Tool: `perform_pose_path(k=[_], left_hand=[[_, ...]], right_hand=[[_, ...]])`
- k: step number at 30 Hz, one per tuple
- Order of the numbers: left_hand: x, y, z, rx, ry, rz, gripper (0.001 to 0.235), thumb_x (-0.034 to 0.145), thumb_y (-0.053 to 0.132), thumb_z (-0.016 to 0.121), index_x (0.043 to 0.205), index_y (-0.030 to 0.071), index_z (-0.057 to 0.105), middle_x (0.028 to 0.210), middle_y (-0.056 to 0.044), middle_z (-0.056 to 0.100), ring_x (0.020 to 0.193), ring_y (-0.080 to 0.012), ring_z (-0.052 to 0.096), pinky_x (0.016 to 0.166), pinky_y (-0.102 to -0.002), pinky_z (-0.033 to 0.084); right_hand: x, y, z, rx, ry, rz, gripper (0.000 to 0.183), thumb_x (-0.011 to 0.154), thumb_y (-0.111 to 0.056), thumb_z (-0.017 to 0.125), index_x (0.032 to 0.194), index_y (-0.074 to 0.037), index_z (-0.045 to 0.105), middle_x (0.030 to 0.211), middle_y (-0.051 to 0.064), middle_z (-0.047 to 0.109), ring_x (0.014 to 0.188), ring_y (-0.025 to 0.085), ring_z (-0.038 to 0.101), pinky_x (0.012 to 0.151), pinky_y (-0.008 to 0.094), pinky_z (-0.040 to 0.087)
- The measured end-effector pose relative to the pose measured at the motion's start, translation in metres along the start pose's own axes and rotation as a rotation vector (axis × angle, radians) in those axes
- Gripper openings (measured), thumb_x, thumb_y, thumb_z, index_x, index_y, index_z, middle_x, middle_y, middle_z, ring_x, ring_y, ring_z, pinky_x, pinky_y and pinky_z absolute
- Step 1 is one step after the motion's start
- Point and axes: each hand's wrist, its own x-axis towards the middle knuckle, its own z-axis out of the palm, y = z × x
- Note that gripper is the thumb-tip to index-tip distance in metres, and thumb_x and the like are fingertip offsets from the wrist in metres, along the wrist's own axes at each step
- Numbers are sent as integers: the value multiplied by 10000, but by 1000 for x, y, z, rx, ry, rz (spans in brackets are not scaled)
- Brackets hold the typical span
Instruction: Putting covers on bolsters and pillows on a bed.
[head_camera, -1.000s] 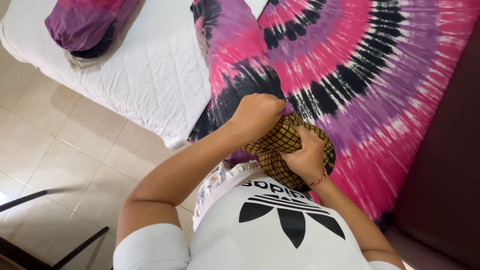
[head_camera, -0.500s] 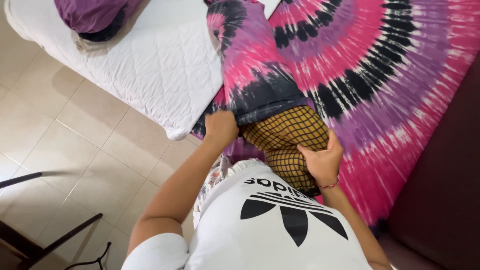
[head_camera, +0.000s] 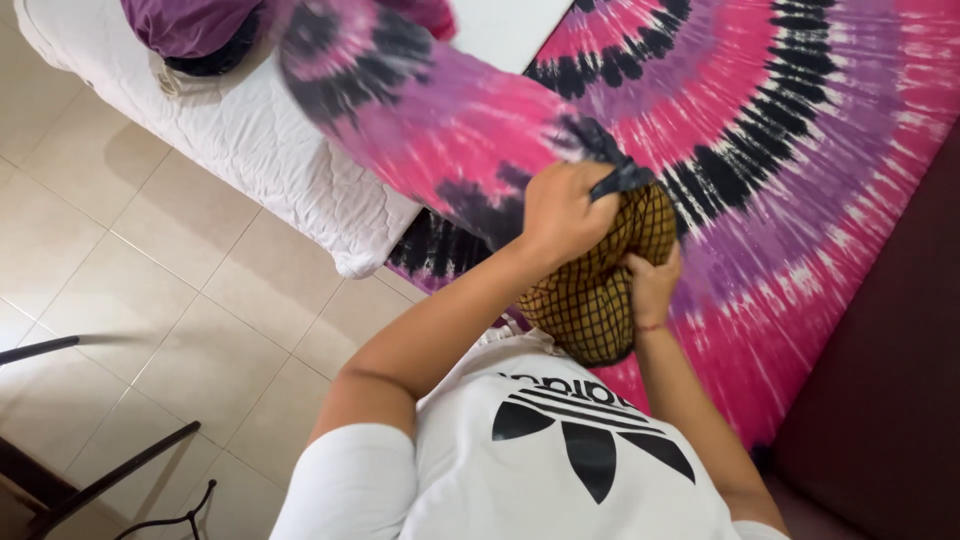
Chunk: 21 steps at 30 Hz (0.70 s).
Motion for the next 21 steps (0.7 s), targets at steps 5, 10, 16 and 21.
perform_pose_path(k=[5, 10, 16, 21], left_hand=[[38, -20, 29, 319, 16, 107, 208, 745, 263, 625, 659, 82, 681, 661, -151, 664, 630, -363, 662, 613, -481, 508], [24, -89, 58, 622, -260, 75, 217, 775, 269, 642, 664, 99, 718, 650, -129, 696, 632, -306, 707, 701, -496, 499], [-62, -190, 63, 523, -547, -237, 339, 865, 212, 665, 1175, 76, 658, 1243, -162, 649, 1194, -338, 609, 1004, -508, 428], [-109, -227, 29, 518, -6, -519, 878, 843, 263, 736, 1538, 14, 260, 1569, -255, 297, 1404, -404, 408, 1107, -567, 344]], right_hand=[[47, 55, 48, 116, -216, 131, 442, 873, -88, 642, 1301, 4, 582, 1181, 95, 687, 1024, 179, 656, 890, 320, 540], [74, 139, 73, 24, -514, 250, 461, 1050, -277, 514, 1429, -16, 482, 1369, 71, 573, 1224, 147, 543, 998, 292, 460], [34, 107, 71, -978, -538, 488, 746, 902, -548, 600, 1463, -67, 501, 1444, 214, 594, 1332, 380, 559, 1120, 560, 404], [-23, 46, 90, -1054, -478, 90, 1276, 814, -822, 674, 1615, -7, 108, 1661, 305, 117, 1545, 438, 83, 1166, 703, 60]])
